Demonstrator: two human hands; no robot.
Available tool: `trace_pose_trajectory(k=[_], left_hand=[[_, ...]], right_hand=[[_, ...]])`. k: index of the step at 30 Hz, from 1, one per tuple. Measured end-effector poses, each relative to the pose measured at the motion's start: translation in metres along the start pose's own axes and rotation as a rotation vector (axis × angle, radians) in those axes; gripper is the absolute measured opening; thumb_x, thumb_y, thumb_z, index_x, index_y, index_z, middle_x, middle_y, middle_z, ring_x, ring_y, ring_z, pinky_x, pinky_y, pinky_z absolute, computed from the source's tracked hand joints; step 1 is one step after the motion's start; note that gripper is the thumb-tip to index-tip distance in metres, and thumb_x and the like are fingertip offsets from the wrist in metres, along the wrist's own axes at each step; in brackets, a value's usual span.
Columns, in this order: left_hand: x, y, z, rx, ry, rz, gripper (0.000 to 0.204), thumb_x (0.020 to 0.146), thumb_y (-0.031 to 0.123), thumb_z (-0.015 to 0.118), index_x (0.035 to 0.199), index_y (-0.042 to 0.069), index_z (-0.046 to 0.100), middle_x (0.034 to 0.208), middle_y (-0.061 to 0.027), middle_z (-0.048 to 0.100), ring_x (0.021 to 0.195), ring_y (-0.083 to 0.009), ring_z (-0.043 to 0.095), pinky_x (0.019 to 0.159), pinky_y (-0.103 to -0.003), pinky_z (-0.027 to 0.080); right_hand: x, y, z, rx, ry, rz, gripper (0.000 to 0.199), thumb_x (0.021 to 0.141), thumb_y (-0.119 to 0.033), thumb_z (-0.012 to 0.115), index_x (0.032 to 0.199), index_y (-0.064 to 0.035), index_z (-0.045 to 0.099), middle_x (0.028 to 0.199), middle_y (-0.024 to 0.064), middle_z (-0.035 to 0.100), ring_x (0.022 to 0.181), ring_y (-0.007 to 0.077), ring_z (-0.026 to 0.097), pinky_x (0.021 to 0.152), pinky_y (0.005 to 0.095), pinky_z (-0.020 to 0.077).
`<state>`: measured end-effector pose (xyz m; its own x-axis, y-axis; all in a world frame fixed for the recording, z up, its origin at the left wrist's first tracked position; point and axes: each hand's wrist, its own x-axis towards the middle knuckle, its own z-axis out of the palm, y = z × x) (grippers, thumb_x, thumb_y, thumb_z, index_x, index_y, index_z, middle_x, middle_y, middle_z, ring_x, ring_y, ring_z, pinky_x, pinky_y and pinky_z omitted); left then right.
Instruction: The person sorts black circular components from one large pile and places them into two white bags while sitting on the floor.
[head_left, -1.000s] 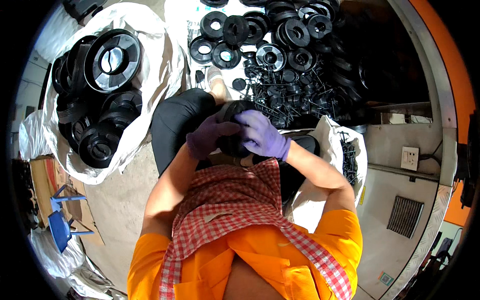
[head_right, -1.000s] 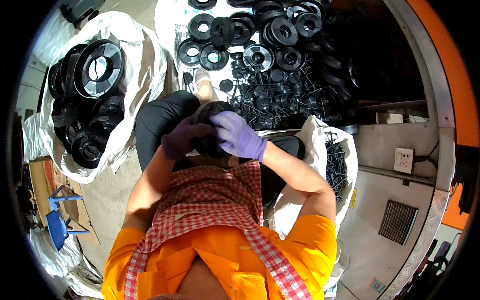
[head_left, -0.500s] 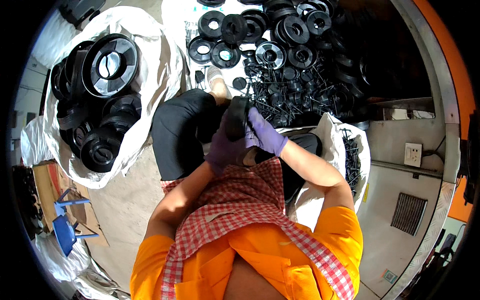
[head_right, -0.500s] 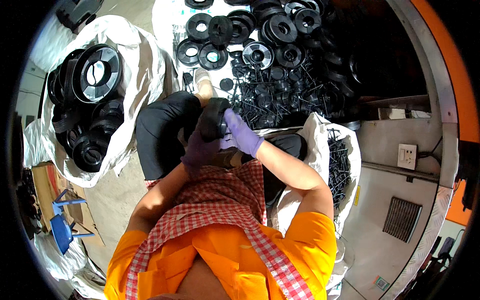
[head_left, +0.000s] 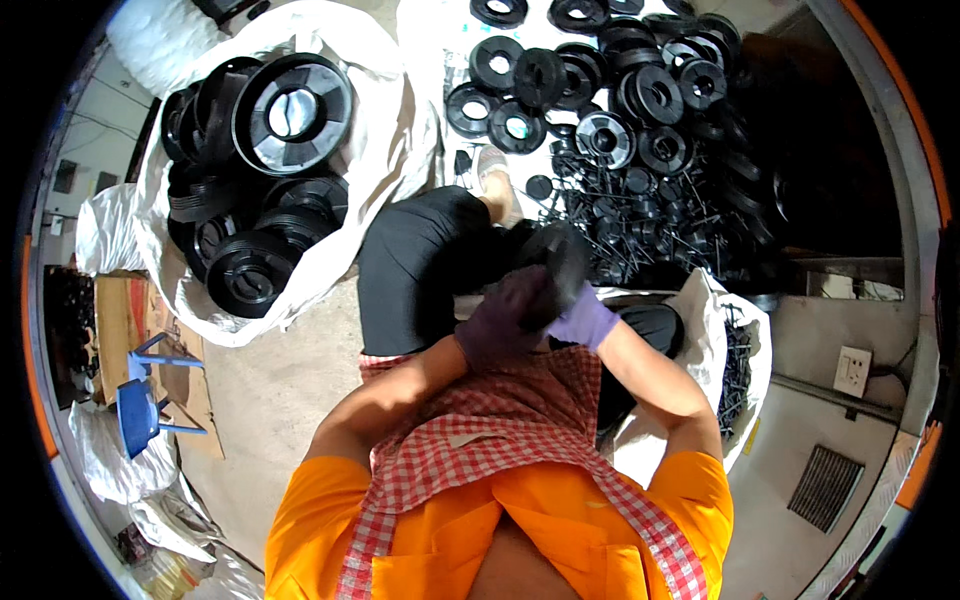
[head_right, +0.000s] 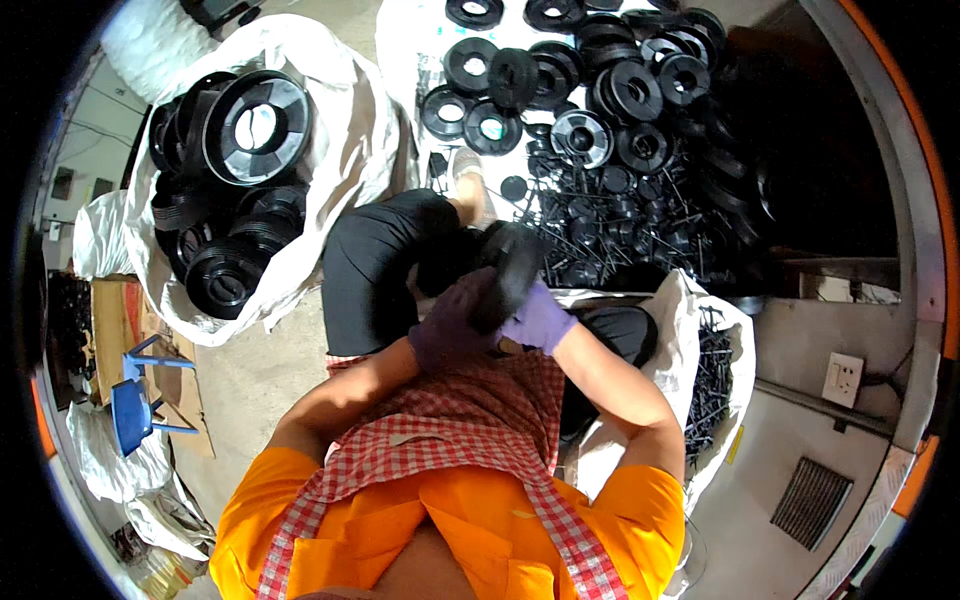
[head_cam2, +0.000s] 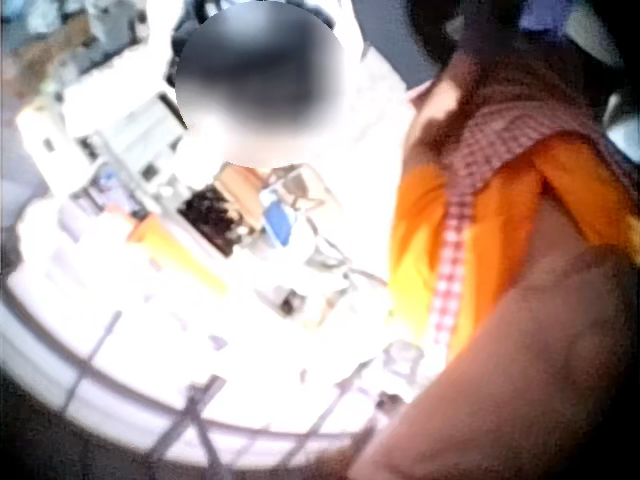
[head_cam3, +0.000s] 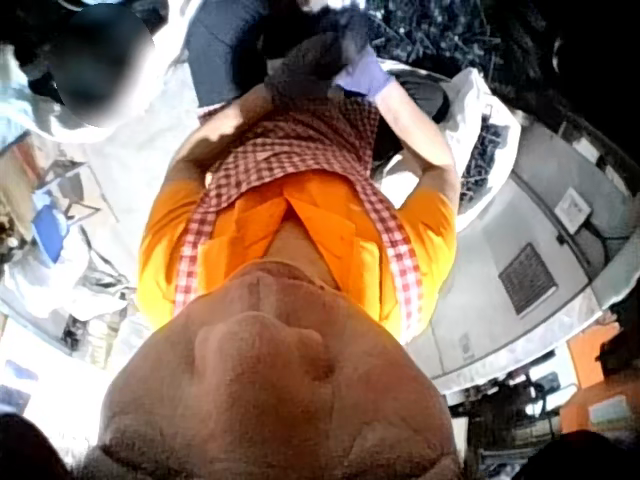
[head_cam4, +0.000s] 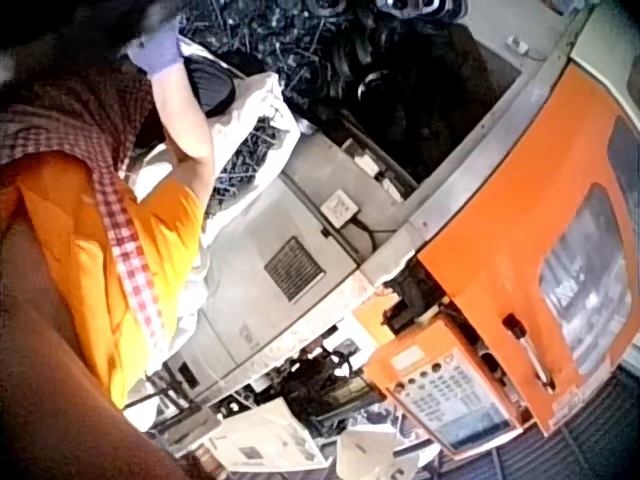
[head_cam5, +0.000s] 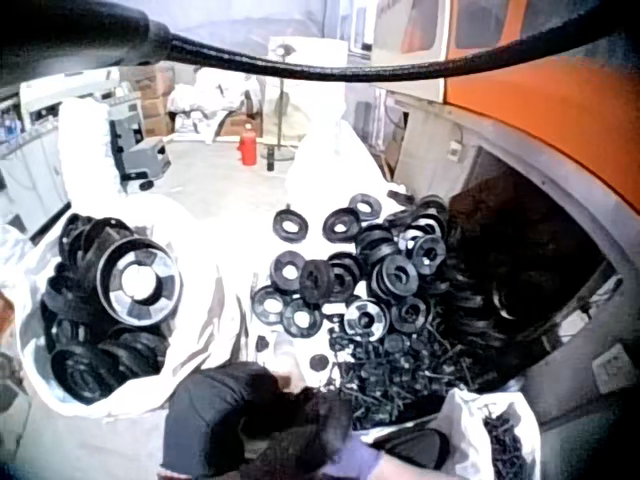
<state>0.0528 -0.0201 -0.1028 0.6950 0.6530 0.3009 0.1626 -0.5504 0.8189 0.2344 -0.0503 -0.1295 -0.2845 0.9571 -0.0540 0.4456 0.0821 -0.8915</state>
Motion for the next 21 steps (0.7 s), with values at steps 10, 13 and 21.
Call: trace_pose_trajectory(k=[10,13,21], left_hand=[[0.007,0.034,-0.056,-0.654,0.156,-0.524,0.082,0.069,0.013,0.079,0.138,0.005,0.035,0.119,-0.0056,0.056,0.107,-0.0126,0.052,0.093,-0.030,0.043],[0.002,0.038,-0.056,-0.559,0.138,-0.572,0.083,0.068,0.014,0.080,0.138,0.005,0.036,0.121,-0.0103,0.055,0.111,-0.0194,0.053,0.095,-0.033,0.043],[-0.023,0.019,-0.098,0.238,0.159,0.009,0.066,0.073,0.011,0.074,0.131,0.001,0.044,0.126,-0.0175,0.052,0.112,-0.0290,0.053,0.097,-0.039,0.041]], right_hand=[[0.025,-0.063,-0.019,-0.418,0.160,-0.391,0.067,0.076,-0.012,0.068,0.133,-0.0017,0.034,0.123,0.0277,0.047,0.110,0.0413,0.052,0.088,0.0403,0.0470],[0.016,-0.067,-0.006,-0.070,0.164,-0.060,0.064,0.077,-0.009,0.068,0.132,-0.0024,0.035,0.117,0.0247,0.052,0.108,0.0362,0.055,0.088,0.0396,0.0475],[0.032,-0.062,-0.050,0.928,-0.199,0.534,0.038,0.096,-0.035,0.045,0.123,-0.0093,0.052,0.110,0.0127,0.061,0.095,0.0236,0.061,0.083,0.0368,0.0503]])
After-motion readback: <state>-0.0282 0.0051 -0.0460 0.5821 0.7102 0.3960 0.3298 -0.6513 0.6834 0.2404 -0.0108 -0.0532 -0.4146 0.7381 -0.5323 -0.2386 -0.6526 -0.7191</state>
